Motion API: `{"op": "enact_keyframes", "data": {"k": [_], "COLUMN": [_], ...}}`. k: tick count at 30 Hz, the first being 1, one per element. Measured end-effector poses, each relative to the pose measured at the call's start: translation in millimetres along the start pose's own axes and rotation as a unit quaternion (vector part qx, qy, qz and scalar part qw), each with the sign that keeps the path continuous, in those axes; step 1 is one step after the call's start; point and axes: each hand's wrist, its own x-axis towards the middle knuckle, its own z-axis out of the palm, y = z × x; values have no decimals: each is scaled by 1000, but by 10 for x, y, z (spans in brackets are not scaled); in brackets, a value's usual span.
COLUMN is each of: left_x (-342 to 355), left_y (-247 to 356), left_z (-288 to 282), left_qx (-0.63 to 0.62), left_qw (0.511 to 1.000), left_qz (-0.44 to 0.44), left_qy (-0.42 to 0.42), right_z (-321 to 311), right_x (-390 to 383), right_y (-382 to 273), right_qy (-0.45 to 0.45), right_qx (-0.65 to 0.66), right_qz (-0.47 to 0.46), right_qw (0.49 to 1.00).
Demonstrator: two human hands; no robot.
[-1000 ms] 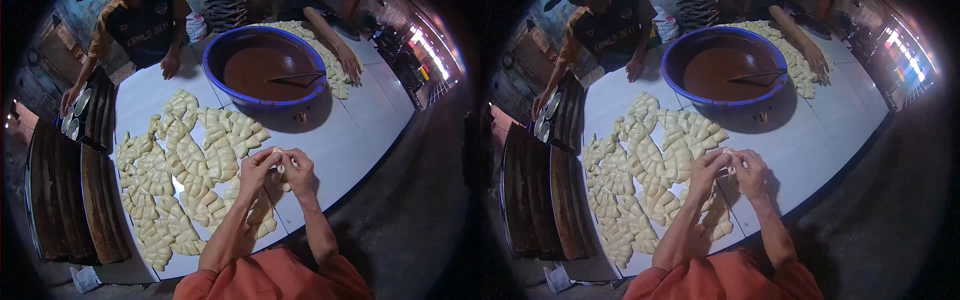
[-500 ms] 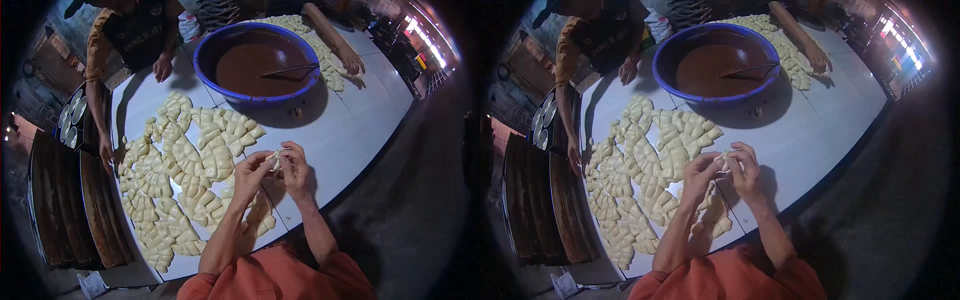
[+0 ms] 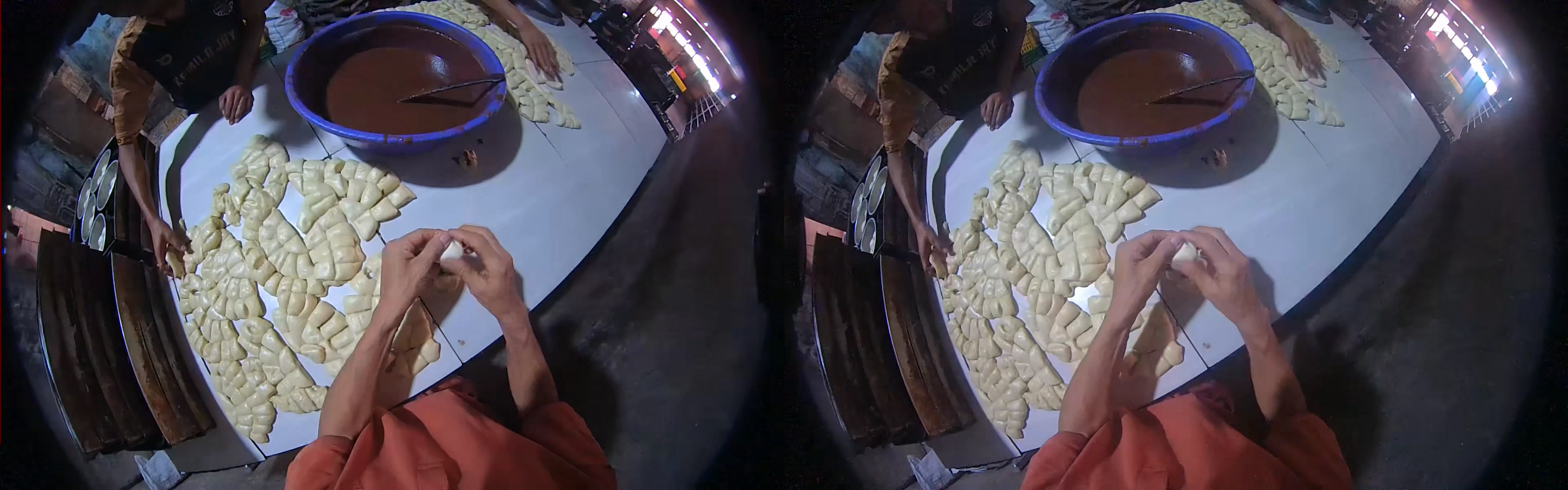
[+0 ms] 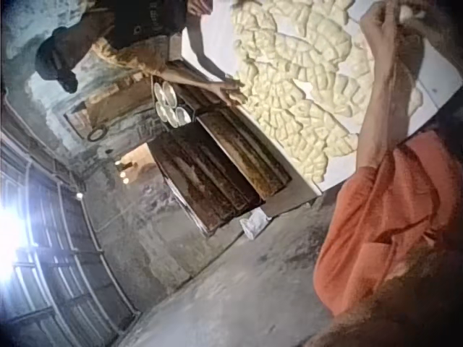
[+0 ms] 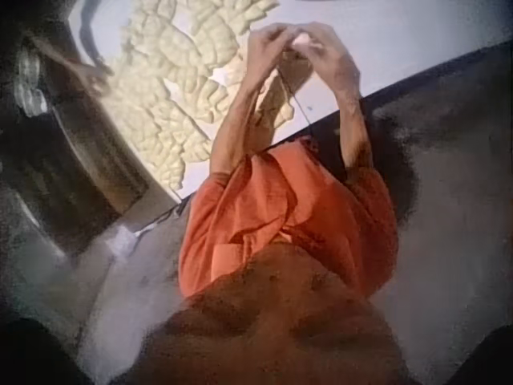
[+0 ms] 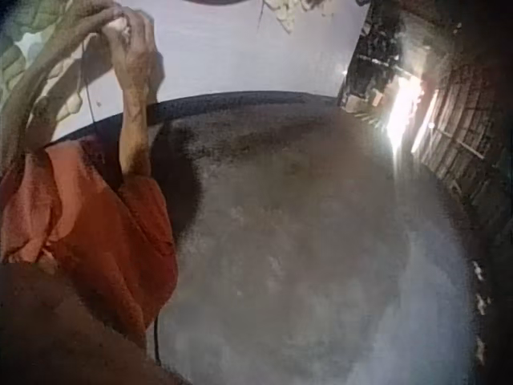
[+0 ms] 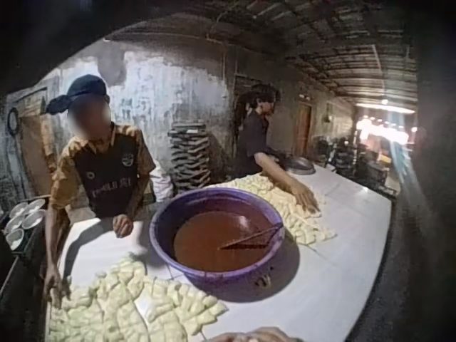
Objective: The person prepares pastries by hand by scooping a chocolate filling into pieces of dough, rolling and pinching them closed, and placing the filled dough units into round baking pans on a stacked rack.
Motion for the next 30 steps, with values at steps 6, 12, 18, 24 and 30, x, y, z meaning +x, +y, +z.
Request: {"op": "enact_keyframes", "data": {"k": [6,12,18,24,30], "left_x": [-45,-306,-810,-1061,-1082], "left_y": [-54,-79,-8,-379,-579], "left_z": [90,-312,-713,-507,-526], "left_qx": [140,127,343,519,574], "left_qw": [987,983,933,844,809], "left_qz": [6,-54,-10,130,125], "left_qy": [83,119,110,32,34], "right_z": [-122,-135,85,559,73], "right_x": [-106,-8,-395,-759,-653], "right_y": [654,594,97,47,212], "right_qy": [-48,-190,-191,-141,-46], "right_qx": [76,-202,-141,-190,145], "right_qz": [172,69,83,-62,306], "right_qw": [981,958,968,970,940]}}
